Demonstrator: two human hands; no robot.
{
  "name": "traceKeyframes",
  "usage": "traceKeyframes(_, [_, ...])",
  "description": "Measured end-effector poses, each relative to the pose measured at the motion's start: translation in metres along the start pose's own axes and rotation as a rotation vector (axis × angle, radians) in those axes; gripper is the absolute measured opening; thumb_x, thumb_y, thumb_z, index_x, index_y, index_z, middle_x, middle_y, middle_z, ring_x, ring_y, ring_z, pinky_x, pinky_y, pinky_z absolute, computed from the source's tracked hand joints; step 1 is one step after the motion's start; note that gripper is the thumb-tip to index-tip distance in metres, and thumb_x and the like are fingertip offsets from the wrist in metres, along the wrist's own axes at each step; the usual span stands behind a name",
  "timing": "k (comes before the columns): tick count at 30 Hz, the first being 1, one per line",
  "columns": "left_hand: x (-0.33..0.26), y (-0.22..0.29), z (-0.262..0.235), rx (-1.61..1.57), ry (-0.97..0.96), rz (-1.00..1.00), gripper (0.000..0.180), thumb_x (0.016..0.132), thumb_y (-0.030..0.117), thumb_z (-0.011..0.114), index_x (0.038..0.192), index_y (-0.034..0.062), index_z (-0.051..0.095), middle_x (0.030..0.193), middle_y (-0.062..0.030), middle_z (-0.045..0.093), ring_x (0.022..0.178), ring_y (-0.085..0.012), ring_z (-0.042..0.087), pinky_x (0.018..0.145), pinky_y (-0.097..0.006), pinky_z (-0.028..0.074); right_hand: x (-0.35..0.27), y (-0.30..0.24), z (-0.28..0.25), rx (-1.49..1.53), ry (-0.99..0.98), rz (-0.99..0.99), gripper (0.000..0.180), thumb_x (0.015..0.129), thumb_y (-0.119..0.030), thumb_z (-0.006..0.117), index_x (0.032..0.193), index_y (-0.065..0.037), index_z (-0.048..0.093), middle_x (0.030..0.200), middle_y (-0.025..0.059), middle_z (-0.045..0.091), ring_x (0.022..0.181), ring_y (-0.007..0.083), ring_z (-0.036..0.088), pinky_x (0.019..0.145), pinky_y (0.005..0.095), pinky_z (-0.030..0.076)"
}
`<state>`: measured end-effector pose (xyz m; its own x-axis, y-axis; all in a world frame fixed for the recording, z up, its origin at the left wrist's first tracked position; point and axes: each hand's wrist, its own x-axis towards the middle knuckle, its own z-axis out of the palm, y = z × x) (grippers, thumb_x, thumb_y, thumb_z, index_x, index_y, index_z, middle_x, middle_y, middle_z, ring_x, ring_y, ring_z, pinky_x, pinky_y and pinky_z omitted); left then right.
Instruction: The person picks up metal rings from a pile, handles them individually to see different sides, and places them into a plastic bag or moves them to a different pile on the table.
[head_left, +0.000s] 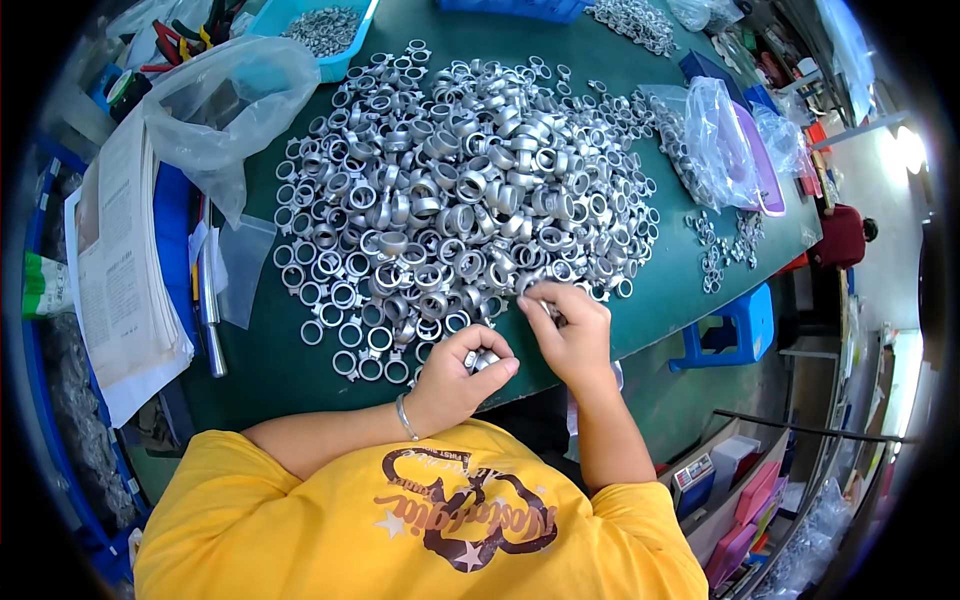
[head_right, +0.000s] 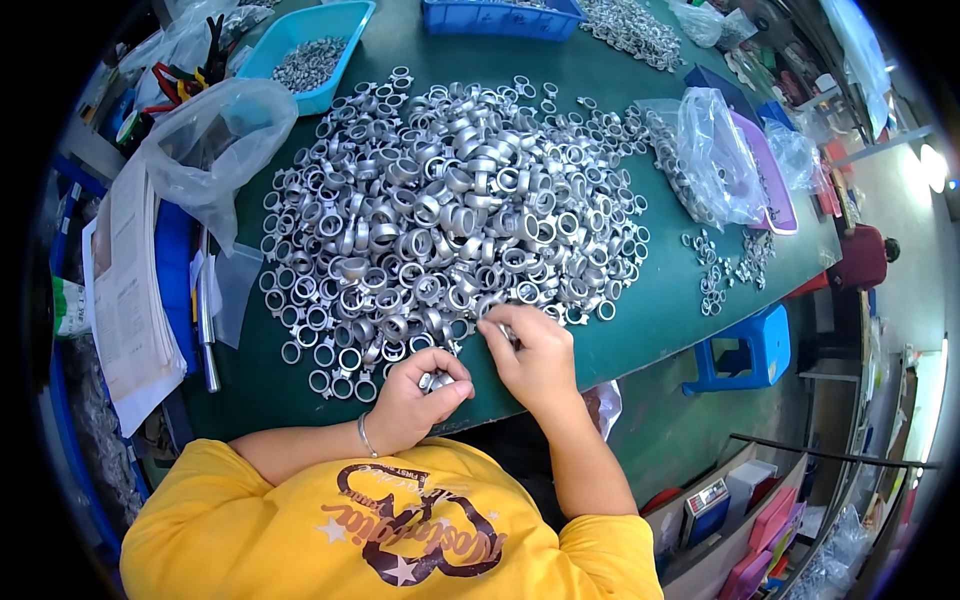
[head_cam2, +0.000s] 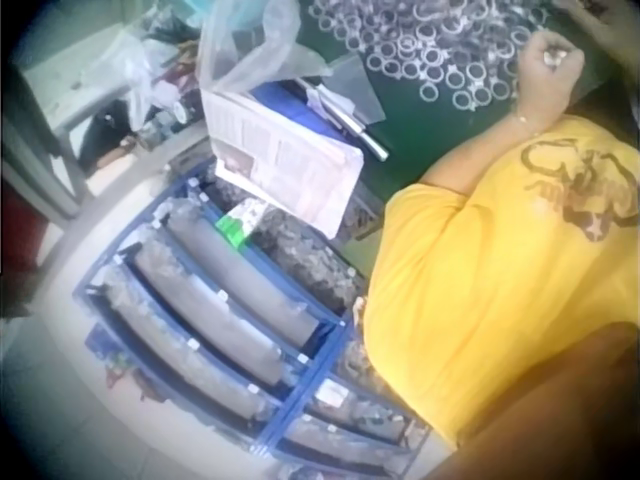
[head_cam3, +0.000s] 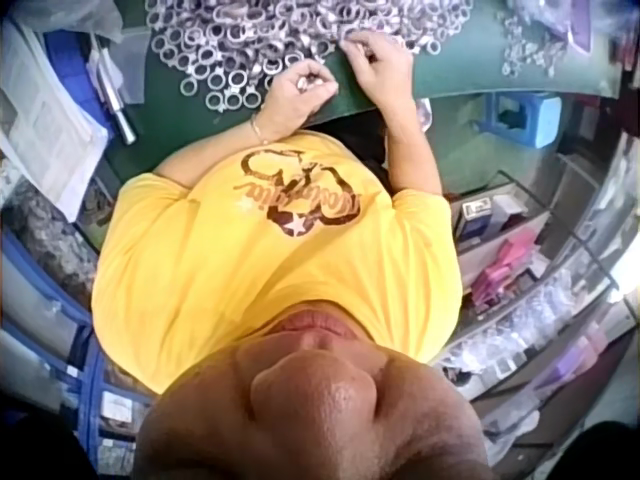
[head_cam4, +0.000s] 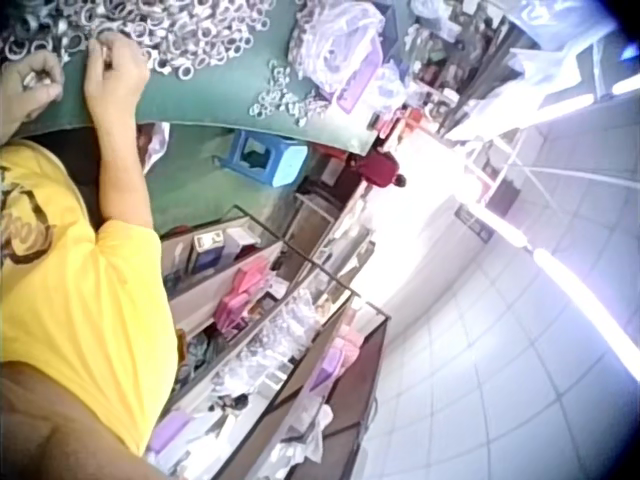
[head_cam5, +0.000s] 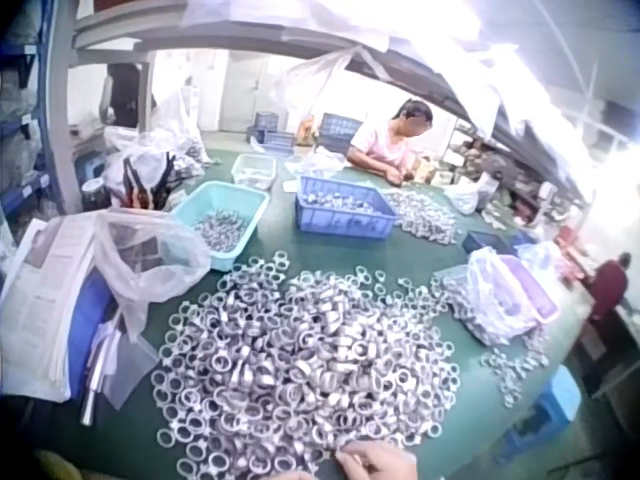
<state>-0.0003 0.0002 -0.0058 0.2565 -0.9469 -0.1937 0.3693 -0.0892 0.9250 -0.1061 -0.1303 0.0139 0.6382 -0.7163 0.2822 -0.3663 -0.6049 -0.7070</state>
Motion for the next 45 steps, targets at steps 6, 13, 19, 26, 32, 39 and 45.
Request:
traceKeyframes(6, [0.002,0.002,0.001,0.035,0.059,0.087,0.017,0.08,0.011,0.065,0.094,0.0025,0.058,0.086,-0.0009,0.059,0.08,-0.0069,0.052,0.073,-0.022,0.042,-0.029,0.005,-0.016,0.639,-0.257,0.216,0.012,0.075,-0.001,0.069,0.085,0.001,0.064,0.077,0.0089,0.065,0.067,0.0137,0.06,0.061,0.025,0.047])
traceKeyframes(13, [0.0,0.006,0.0,0.047,0.006,0.042,0.012,0.079,0.007,0.065,0.09,0.0024,0.061,0.087,-0.0017,0.06,0.078,-0.0072,0.052,0.07,-0.022,0.042,-0.034,0.004,-0.017,0.531,-0.261,-0.048,0.01,0.074,0.003,0.066,0.083,0.001,0.062,0.081,0.0114,0.064,0.072,0.0202,0.061,0.062,0.0267,0.047])
traceKeyframes(19, [0.003,-0.001,0.0,0.236,0.045,0.344,0.013,0.074,0.002,0.067,0.086,0.004,0.063,0.078,-0.0047,0.058,0.07,-0.0145,0.055,0.064,-0.025,0.043,-0.035,-0.004,-0.029,0.836,-0.348,0.515,0.019,0.085,-0.005,0.059,0.102,0.003,0.059,0.088,0.0036,0.063,0.07,0.0073,0.057,0.061,0.0204,0.047])
traceKeyframes(26, [0.003,0.002,0.003,0.283,0.0,0.397,0.018,0.071,-0.004,0.066,0.086,0.0067,0.064,0.078,-0.0041,0.057,0.068,-0.0145,0.055,0.06,-0.024,0.043,-0.031,-0.007,-0.027,0.452,-0.29,-0.008,0.029,0.073,-0.006,0.07,0.1,0.002,0.062,0.084,0.0091,0.064,0.073,0.0168,0.06,0.066,0.0264,0.047])
traceKeyframes(32, [0.002,-0.001,0.001,0.276,-0.021,0.382,0.017,0.072,-0.003,0.066,0.087,0.0058,0.064,0.08,-0.0035,0.057,0.068,-0.0112,0.054,0.06,-0.022,0.042,-0.032,-0.008,-0.027,0.395,-0.27,-0.038,0.032,0.071,-0.004,0.072,0.1,0.001,0.062,0.083,0.0102,0.063,0.072,0.0188,0.06,0.065,0.0265,0.048])
traceKeyframes(39, [-0.002,0.006,0.002,0.141,-0.023,0.181,0.022,0.076,0.001,0.065,0.098,0.0034,0.06,0.081,0.0001,0.059,0.068,-0.0042,0.052,0.06,-0.019,0.042,-0.041,-0.006,-0.014,0.093,0.078,-0.245,0.034,0.062,0.003,0.075,0.091,-0.001,0.059,0.084,0.0117,0.062,0.067,0.0227,0.061,0.055,0.0269,0.048])
traceKeyframes(45, [-0.003,0.003,0.001,0.157,0.018,0.199,0.021,0.075,-0.001,0.064,0.094,0.0033,0.059,0.084,-0.0015,0.06,0.074,-0.0057,0.054,0.066,-0.02,0.043,-0.046,-0.014,-0.013,0.251,0.156,-0.212,0.039,0.061,0.001,0.078,0.093,-0.002,0.057,0.085,0.0115,0.062,0.071,0.0208,0.06,0.059,0.0272,0.048])
